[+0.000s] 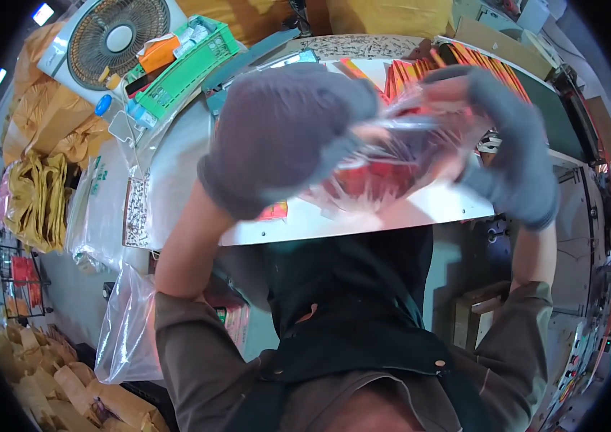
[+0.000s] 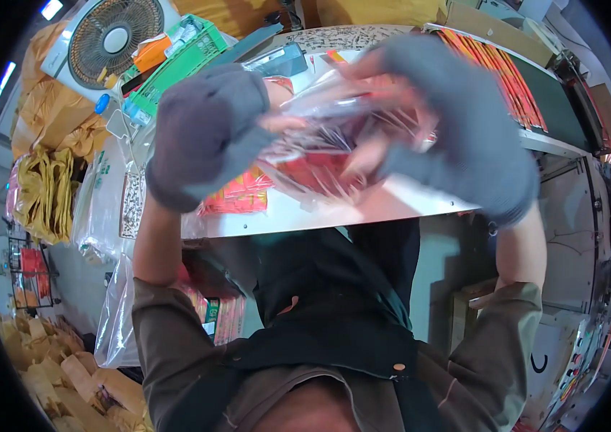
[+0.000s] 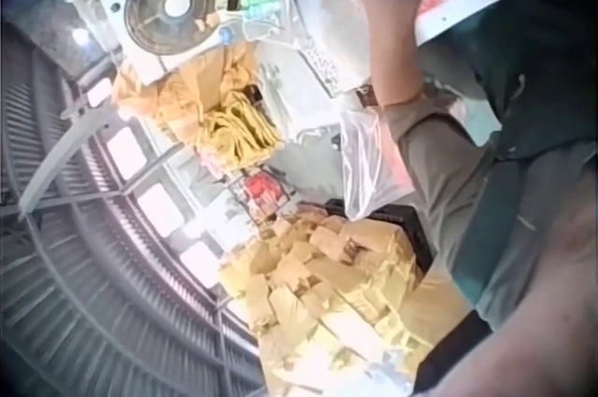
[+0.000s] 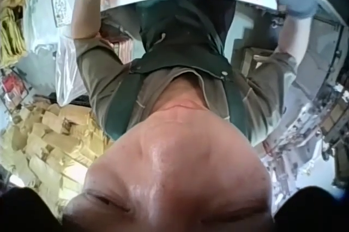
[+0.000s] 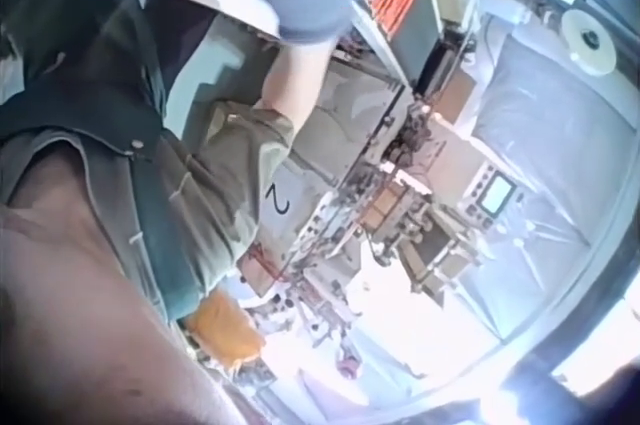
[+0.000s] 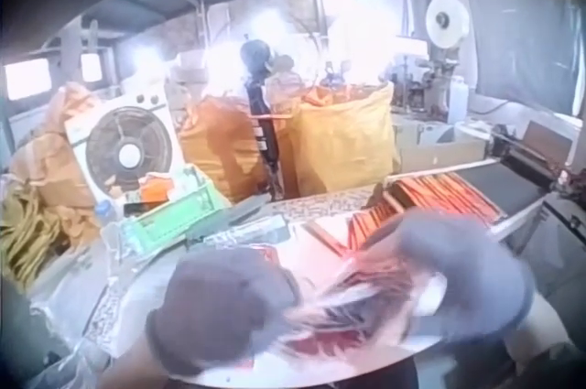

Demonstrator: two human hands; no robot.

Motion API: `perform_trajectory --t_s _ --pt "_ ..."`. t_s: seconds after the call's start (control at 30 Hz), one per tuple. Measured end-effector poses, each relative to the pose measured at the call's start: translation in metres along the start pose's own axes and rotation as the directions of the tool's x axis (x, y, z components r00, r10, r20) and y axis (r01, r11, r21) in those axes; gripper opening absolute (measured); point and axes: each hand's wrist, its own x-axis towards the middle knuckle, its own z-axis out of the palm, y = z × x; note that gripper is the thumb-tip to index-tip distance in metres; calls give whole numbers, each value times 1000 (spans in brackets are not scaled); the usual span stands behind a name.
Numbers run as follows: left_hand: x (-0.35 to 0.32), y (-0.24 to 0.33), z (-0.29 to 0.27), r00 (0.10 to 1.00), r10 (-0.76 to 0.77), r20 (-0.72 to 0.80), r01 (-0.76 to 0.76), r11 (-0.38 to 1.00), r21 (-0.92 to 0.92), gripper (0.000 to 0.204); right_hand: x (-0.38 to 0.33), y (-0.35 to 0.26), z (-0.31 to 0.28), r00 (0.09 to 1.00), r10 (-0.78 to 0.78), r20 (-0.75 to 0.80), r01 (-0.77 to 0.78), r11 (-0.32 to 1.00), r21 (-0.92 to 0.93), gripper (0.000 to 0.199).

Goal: Packaging and sealing bundles of incense sticks into plastic bags.

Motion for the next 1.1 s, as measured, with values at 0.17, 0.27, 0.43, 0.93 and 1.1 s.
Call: perform_trajectory --t_s 0.17,0.27,0.43,0.93,1.1 --pt "-21 9 -18 997 78 17 -79 989 122 48 17 26 54 923 -262 283 320 929 -185 30" --pt "-49 -1 -1 795 -551 -253 249 677 -693 54 53 22 57 925 -195 326 239 966 -101 25" --pt "-85 -32 52 495 -738 458 662 -21 -749 50 137 80 125 961 -242 -133 237 970 -51 23" --pt "-129 -206 159 200 -758 620 371 -527 -764 45 207 296 259 954 146 -261 -131 989 74 50" --pt "-134 -203 162 214 -849 484 395 -378 -837 40 183 315 293 950 295 -103 -304 949 -80 34"
